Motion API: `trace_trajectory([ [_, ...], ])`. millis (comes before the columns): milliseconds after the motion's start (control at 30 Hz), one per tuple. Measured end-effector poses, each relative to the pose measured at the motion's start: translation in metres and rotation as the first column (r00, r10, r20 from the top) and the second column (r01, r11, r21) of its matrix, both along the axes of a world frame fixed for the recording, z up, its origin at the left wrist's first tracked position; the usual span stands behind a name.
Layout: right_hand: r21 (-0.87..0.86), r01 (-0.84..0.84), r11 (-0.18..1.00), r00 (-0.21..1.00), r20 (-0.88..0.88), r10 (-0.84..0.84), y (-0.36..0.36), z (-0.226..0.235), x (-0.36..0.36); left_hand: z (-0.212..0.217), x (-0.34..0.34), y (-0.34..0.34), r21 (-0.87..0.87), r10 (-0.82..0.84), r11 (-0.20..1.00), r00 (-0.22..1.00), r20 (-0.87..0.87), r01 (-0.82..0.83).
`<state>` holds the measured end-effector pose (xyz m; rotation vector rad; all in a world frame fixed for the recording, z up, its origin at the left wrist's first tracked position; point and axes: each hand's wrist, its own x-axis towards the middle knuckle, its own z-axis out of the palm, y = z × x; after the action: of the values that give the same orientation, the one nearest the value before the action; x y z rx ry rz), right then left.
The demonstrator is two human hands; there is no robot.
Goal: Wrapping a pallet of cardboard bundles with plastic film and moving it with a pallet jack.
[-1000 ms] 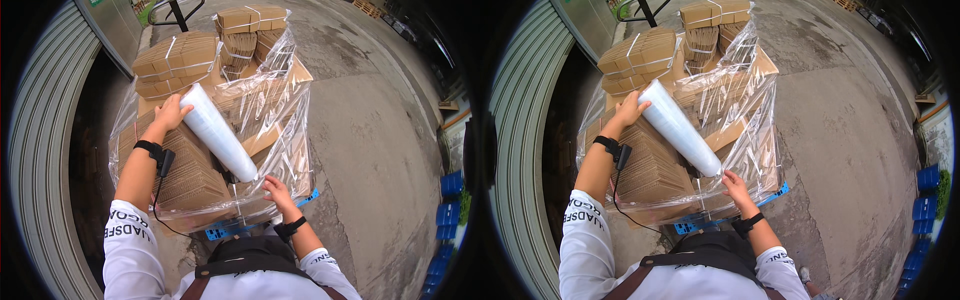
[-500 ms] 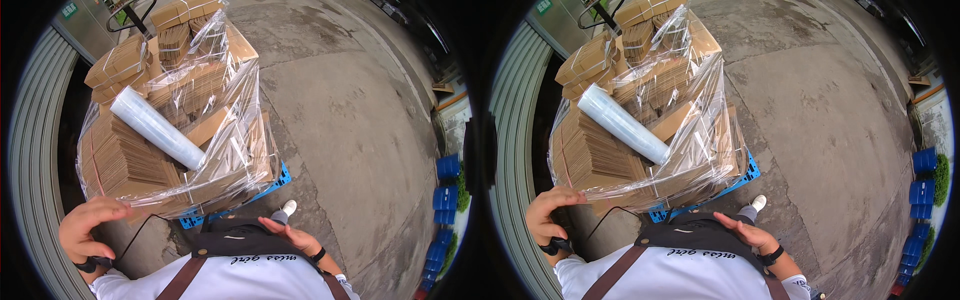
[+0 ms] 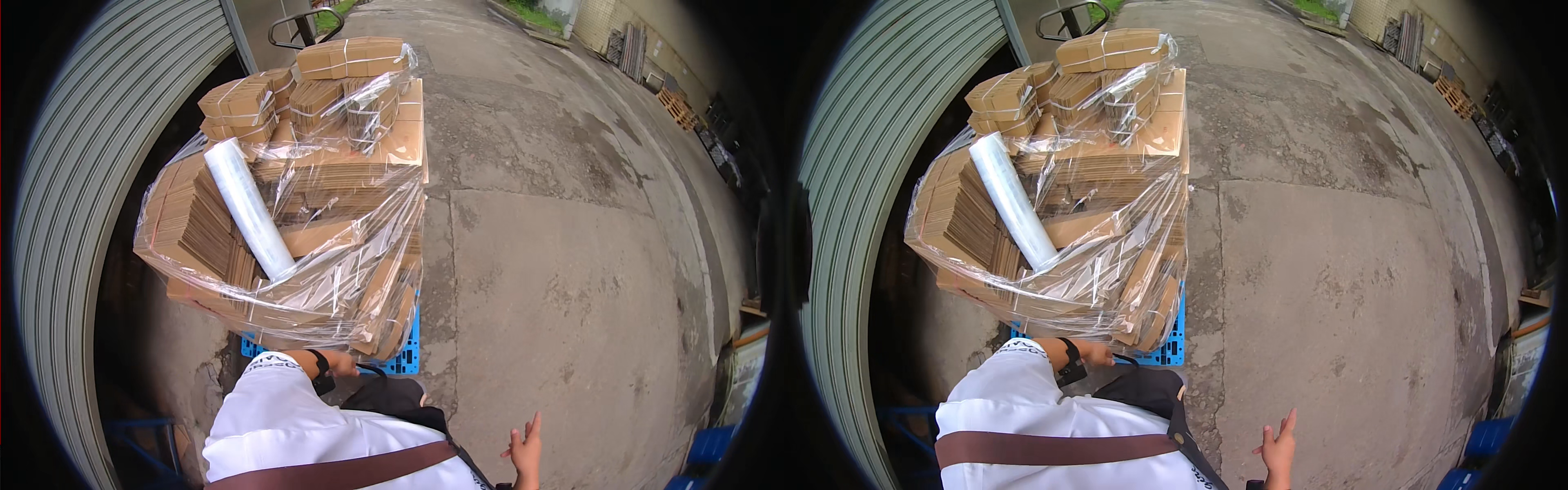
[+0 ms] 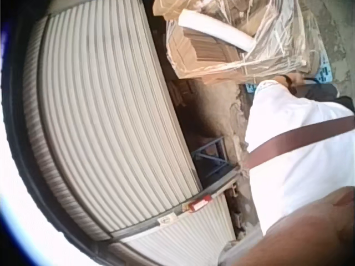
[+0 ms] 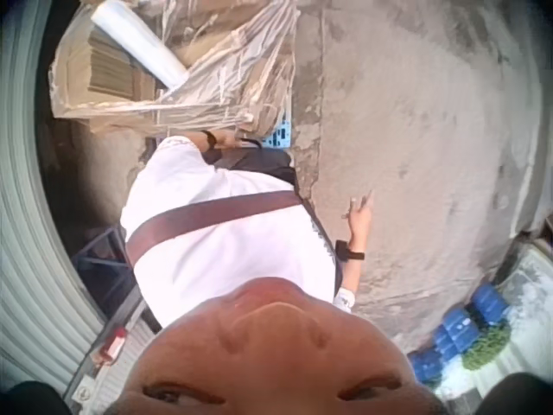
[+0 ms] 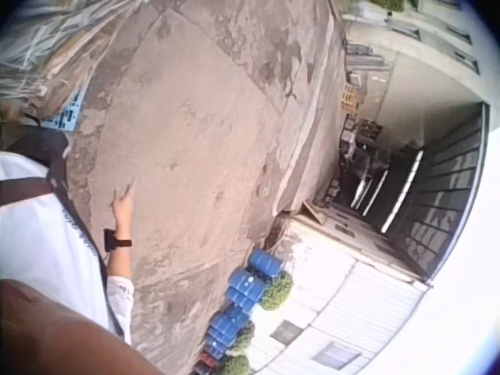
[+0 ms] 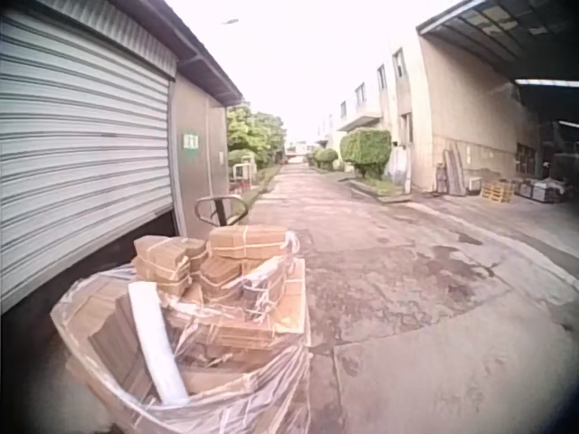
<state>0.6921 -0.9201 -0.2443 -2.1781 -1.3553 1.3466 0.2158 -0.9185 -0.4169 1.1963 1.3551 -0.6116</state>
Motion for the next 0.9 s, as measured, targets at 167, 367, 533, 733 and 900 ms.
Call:
trace_trajectory([
  [167, 0.333, -0.196, 0.922, 0.976, -0.024, 0.216, 0.155, 0.039, 0.024, 0.040, 0.130, 0.172, 0.286, -0.349, 0.925, 0.854, 0.386, 0.249],
  [367, 0.065, -0.304, 0.950, 0.941, 0.175, 0.289, 0.391, 0.064, 0.056, 0.335, 0.350, 0.370, 0.881, -0.883, 0.461, 0.156, 0.443, 0.105],
  [533, -0.036, -0.277, 0.960, 0.883, 0.384, 0.269, 0.501, -0.065, 0.279, 0.365, 0.388, 0.514, 0.877, -0.873, 0.480, 0.111, 0.475, 0.028],
  [733, 0.158, -0.890, 0.429, 0.420, 0.650, 0.633, 0.625, -0.147, 0.331, 0.375, 0.343, 0.683, 0.852, -0.839, 0.502, 0.156, 0.522, -0.150],
  [900, 0.042, -0.923, 0.383, 0.338, 0.564, 0.753, 0.902, -0.161, 0.267, 0.357, 0.379, 0.855, 0.823, -0.822, 0.451, 0.197, 0.534, -0.346],
])
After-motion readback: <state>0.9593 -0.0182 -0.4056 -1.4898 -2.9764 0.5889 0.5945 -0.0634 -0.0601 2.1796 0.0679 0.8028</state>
